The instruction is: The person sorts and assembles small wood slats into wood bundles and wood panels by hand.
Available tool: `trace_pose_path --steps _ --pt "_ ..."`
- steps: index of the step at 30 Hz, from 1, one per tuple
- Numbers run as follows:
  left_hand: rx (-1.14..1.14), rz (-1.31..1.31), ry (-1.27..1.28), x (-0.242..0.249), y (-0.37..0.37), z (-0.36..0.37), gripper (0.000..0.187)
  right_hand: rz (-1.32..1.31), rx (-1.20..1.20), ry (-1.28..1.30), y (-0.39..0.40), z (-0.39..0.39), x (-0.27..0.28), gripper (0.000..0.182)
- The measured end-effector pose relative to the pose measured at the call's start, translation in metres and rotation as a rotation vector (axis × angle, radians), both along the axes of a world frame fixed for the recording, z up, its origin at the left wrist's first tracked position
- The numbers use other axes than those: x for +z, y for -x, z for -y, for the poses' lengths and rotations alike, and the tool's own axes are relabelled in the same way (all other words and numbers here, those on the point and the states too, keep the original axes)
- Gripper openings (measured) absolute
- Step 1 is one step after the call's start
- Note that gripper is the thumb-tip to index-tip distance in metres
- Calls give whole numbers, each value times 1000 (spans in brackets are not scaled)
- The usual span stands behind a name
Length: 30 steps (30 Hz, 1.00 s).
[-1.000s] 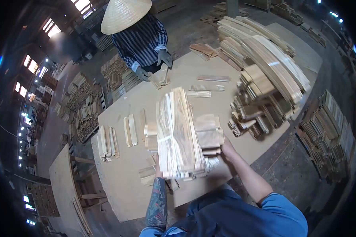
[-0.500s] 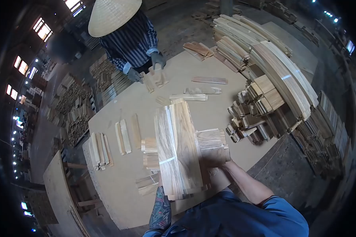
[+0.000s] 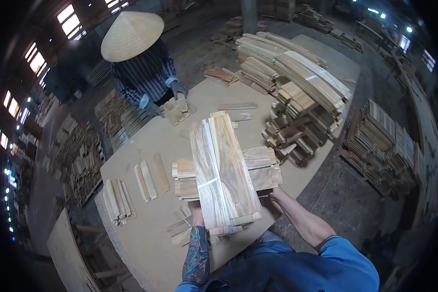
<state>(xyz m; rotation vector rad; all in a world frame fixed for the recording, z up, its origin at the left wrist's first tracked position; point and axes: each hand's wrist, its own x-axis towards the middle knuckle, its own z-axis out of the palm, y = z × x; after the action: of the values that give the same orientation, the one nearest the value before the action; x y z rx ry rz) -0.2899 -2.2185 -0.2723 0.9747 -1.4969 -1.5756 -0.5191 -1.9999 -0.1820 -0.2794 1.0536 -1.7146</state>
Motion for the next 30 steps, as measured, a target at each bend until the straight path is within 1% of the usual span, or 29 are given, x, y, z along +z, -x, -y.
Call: trace_pose_path --steps 3,6,7,8,9,11,13,16,19,22,24,25,26,28,29,30 --pt "-114 -6 29 13 23 -11 45 -104 -96 -5 -15 -36 9 38" --pt "-267 -19 44 23 63 -43 45 -210 -232 -37 -37 -86 15 39" --pt "-321 -22 48 26 74 -59 45 -242 -280 -53 -48 -108 14 39" --pt "-376 -22 54 29 86 -75 45 -271 -329 -68 -73 -175 -9 40" --pt "-431 -21 63 29 96 -91 45 -298 -379 -83 -70 -146 13 40" --pt "-540 -17 88 38 117 -123 45 -347 -478 -108 -89 -189 13 41" --pt "-648 -11 115 40 134 -158 45 -390 -575 -139 -110 -248 7 42" --pt "-801 -8 150 45 156 -227 45 -453 -711 -200 -143 -324 7 43" --pt "-980 -26 177 58 180 -328 45 -523 -870 -290 -224 -435 -21 45" --pt "-1202 -57 192 62 191 -466 44 -577 -1064 -421 -221 -491 22 46" --pt "-1359 -77 188 59 188 -574 44 -597 -1193 -533 -259 -557 25 47" --pt "-1437 -98 184 60 183 -632 44 -237 -1266 -360 -263 -592 -1 54" --pt "-1520 -107 188 55 177 -685 44 -224 -1347 -370 -279 -625 12 54" --pt "-1691 -106 194 49 151 -782 44 -508 -1381 -533 -321 -688 38 49" --pt "-1771 -117 192 43 141 -832 44 -491 -1456 -561 -340 -716 36 49" --pt "-1834 -91 184 62 115 -889 44 -413 -1521 -501 -369 -757 60 47"
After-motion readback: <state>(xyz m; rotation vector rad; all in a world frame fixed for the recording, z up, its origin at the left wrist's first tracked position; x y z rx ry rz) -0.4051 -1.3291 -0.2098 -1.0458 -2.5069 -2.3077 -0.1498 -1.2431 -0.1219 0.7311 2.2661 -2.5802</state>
